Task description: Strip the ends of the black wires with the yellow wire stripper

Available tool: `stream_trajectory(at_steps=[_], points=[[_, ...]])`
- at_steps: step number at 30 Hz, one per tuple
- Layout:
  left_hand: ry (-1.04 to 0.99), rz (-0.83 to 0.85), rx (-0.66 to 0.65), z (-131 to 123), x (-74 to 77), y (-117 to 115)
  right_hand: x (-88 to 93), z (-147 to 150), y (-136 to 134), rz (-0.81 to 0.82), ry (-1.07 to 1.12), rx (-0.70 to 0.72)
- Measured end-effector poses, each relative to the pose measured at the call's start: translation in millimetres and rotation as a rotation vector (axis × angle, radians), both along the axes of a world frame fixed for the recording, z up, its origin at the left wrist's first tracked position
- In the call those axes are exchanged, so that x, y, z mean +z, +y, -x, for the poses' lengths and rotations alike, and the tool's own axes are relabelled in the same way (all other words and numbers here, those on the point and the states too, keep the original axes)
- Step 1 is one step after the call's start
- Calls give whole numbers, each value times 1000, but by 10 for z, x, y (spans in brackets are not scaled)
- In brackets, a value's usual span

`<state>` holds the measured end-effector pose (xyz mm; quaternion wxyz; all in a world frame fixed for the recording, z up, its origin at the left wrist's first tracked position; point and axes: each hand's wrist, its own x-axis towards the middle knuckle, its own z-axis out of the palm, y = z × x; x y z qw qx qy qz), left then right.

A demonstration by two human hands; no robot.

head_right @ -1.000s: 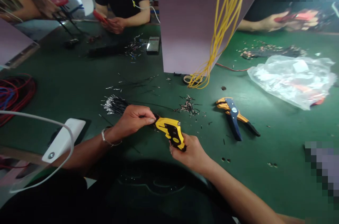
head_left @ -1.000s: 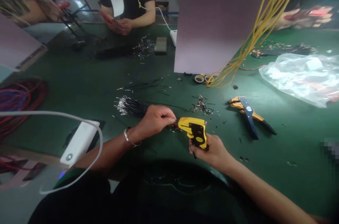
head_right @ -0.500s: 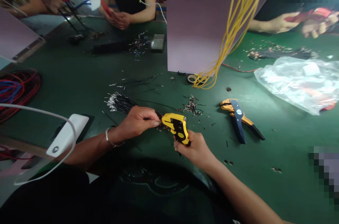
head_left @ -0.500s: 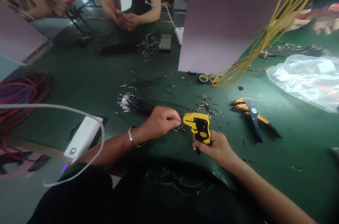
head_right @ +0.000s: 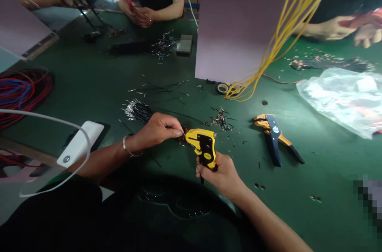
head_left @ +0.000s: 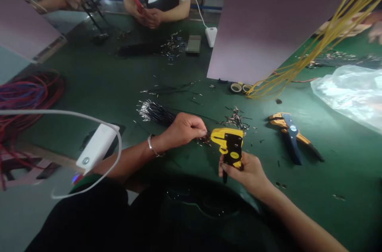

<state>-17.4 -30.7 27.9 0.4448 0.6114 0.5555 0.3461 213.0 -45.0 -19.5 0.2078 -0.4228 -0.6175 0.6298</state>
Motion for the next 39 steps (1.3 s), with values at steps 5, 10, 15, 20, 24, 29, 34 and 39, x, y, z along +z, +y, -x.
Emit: stream_trajectory(at_steps=[5,10,15,20,24,29,34,39], points=[[-6,19,-14,2,-53,21,-73,14,-21,-45,-48,-49],[-6,34,3,-11,-101,36,-142,34,13,-74,-50,-53],[1,38,-2,-16,-152,76,-178,48,13,-43,-37,-92],[-11,22,4,-21,-212,113,-200,52,9,-22,-9,-111],[-13,18,15,-29,-236,129,-195,59,12,-28,-22,-119],[-39,23,22,-31,-267,139,-195,67,14,-45,-35,-132],[-55,8,21,-26,-337,152,-197,84,28,-19,-18,-136],[-83,18,16,-21,-381,165,-179,102,44,9,15,-147]])
